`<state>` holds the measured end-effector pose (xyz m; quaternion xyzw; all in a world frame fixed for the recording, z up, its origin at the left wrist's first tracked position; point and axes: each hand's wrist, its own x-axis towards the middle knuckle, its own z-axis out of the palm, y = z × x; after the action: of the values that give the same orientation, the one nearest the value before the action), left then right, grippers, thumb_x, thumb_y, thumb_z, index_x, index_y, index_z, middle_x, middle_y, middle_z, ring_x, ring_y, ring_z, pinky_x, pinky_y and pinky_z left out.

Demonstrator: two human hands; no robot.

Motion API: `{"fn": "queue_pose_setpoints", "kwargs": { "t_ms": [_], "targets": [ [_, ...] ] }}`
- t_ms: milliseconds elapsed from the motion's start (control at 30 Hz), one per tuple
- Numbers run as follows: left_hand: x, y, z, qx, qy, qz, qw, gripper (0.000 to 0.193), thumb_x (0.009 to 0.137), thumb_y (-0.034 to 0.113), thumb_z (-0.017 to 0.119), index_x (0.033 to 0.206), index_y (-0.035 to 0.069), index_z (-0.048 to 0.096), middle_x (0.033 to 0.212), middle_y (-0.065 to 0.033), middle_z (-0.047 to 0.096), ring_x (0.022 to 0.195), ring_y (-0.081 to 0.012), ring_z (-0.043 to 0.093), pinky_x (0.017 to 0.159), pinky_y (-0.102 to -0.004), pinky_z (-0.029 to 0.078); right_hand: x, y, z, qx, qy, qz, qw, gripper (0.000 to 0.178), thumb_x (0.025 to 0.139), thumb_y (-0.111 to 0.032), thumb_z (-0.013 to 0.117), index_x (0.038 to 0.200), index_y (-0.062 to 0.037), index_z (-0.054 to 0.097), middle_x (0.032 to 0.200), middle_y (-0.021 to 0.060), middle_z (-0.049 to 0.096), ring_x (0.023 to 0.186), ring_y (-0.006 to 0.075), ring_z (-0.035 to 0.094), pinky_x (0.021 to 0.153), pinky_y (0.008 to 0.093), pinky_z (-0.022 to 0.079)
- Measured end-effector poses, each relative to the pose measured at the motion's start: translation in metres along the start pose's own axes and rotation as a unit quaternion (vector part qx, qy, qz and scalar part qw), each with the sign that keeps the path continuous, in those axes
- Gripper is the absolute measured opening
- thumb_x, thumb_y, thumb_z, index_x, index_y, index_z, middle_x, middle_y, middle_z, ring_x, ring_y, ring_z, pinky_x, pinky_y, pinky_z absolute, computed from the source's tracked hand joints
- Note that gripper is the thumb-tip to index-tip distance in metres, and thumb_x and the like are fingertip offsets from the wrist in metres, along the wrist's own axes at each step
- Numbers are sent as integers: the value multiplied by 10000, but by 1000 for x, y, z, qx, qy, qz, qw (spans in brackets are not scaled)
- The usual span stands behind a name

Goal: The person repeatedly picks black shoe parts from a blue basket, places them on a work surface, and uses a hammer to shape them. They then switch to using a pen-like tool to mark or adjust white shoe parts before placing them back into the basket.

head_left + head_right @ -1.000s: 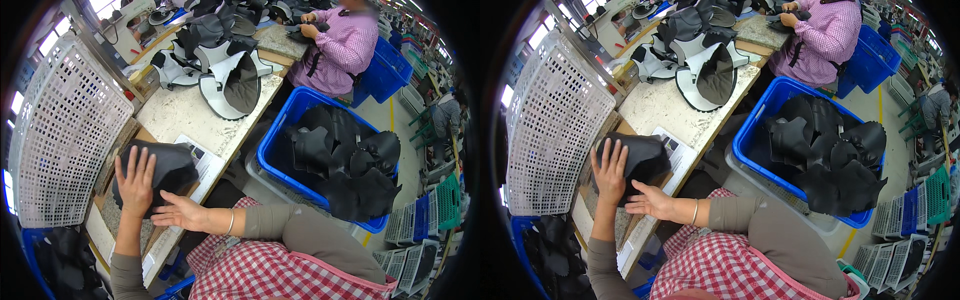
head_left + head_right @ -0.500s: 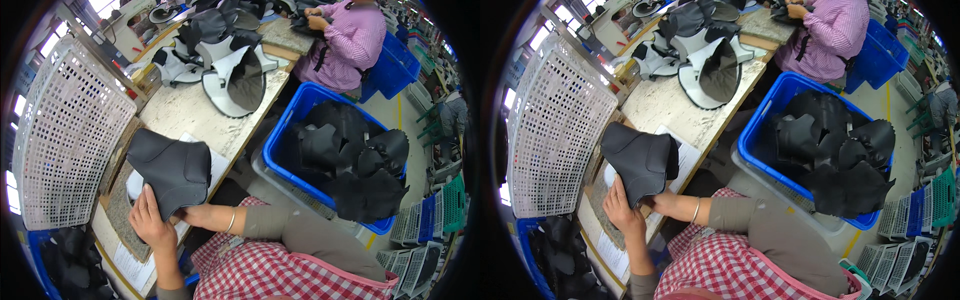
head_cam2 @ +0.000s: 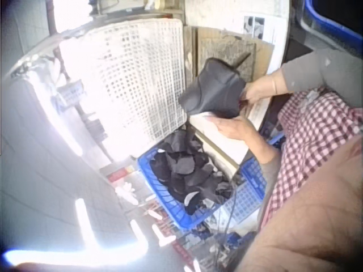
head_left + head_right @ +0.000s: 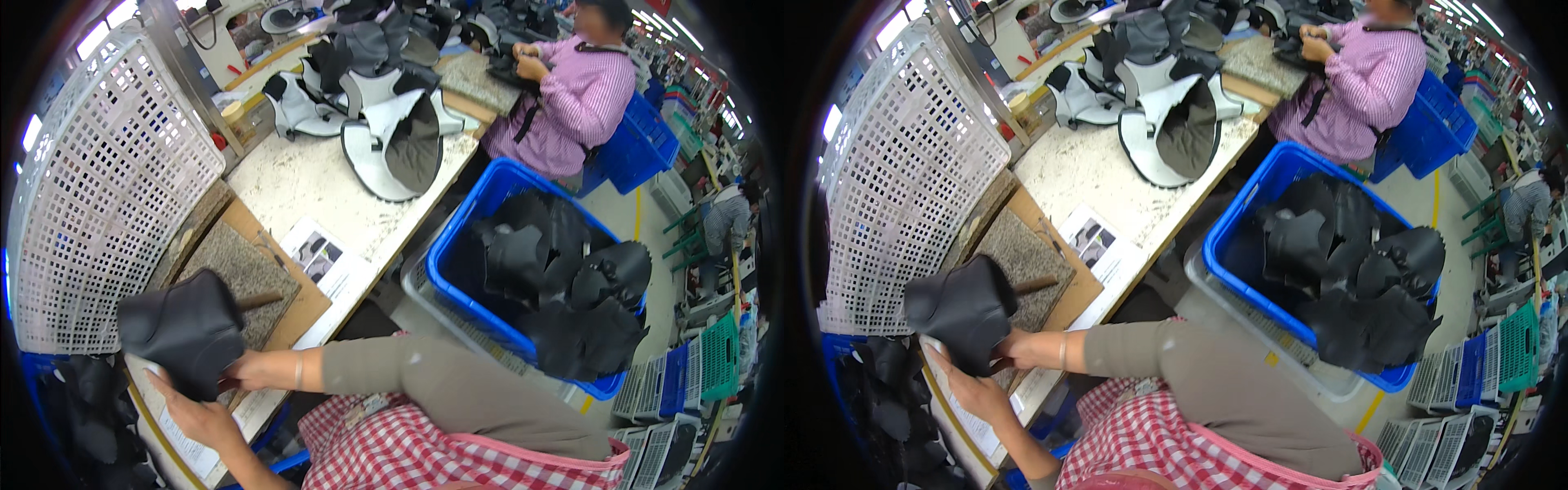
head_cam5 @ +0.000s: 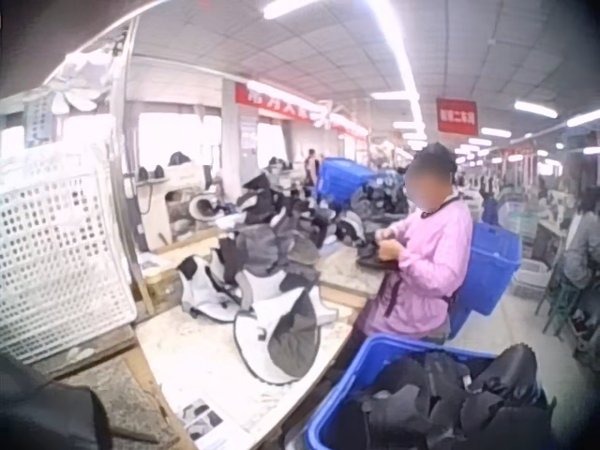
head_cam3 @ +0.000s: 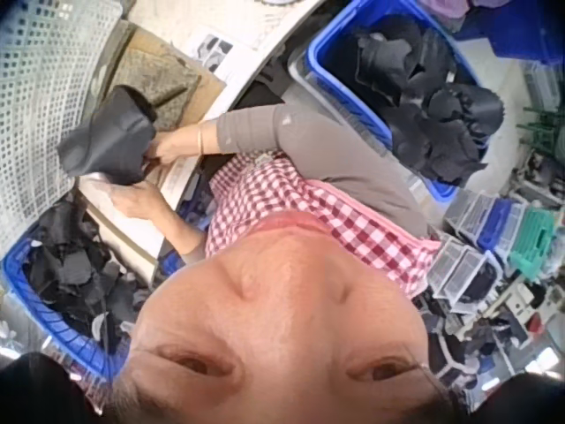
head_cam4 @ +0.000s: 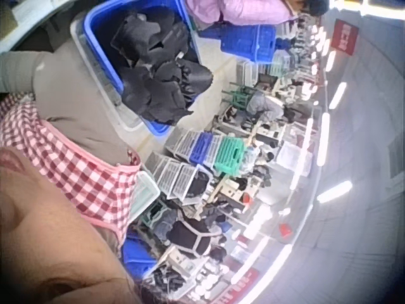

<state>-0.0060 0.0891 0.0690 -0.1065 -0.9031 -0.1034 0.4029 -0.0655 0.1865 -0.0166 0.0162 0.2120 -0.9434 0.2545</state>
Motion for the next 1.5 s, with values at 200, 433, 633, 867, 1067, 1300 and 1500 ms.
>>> {"fn": "queue_pose_setpoints", "kwargs": {
  "t_ms": [200, 433, 633, 867, 1067, 1300, 1500],
  "targets": [
    [-8, -72, 19, 167, -205, -257, 930, 617, 1081, 255, 495, 1636, 140, 253, 1229, -257, 687, 996, -438, 680, 769, -502, 537, 45, 4, -13, -806, 2, -226, 547, 172, 898, -246, 712, 929, -78, 736, 859, 115, 718, 839, 332, 671, 652, 449, 547],
    [-70, -157, 85, 50, -225, -202, 952, 677, 1059, 328, 578, 1541, -84, 341, 1511, -346, 439, 1356, -474, 480, 1129, -473, 396, 32, -79, -57, -835, 96, -400, 364, 467, 842, -271, 758, 1268, -108, 659, 1210, 119, 620, 1148, 306, 526, 973, 447, 408],
    [-66, -191, 118, -198, -67, -344, 915, 752, 1061, 455, 565, 1544, -80, 351, 1494, -301, 490, 1324, -382, 540, 1117, -408, 416, 40, -85, -77, -849, 75, -392, 345, 504, 866, -239, 736, 1341, -94, 647, 1192, 122, 624, 1142, 299, 519, 976, 444, 381],
    [-60, -202, 129, -144, -74, -314, 935, 678, 1077, 438, 529, 1419, -145, 483, 1382, -330, 577, 1228, -419, 585, 1077, -415, 429, 41, -82, -81, -827, 85, -417, 368, 480, 802, -202, 772, 1260, -87, 684, 1141, 94, 630, 1091, 281, 535, 927, 422, 398],
    [-63, -195, 131, -160, -95, -352, 918, 689, 1086, 469, 498, 1322, -178, 508, 1269, -338, 605, 1115, -397, 598, 1034, -425, 443, 41, -80, -82, -822, 91, -422, 370, 431, 806, -175, 747, 1227, -93, 709, 1124, 92, 635, 1076, 281, 535, 910, 417, 409],
    [-64, -193, 140, -148, -37, -363, 919, 733, 1078, 538, 482, 1221, -180, 532, 1194, -355, 594, 1047, -399, 586, 973, -434, 461, 42, -79, -83, -817, 106, -435, 363, 385, 825, -156, 702, 1205, -89, 709, 1109, 93, 639, 1056, 287, 530, 894, 408, 415],
    [-67, -191, 137, -176, -38, -391, 903, 778, 1059, 562, 504, 1327, -168, 509, 1258, -377, 583, 1118, -427, 596, 995, -442, 472, 42, -79, -85, -813, 102, -444, 362, 401, 803, -151, 706, 1197, -76, 711, 1096, 101, 641, 1044, 289, 529, 889, 409, 416]
  ]
}}
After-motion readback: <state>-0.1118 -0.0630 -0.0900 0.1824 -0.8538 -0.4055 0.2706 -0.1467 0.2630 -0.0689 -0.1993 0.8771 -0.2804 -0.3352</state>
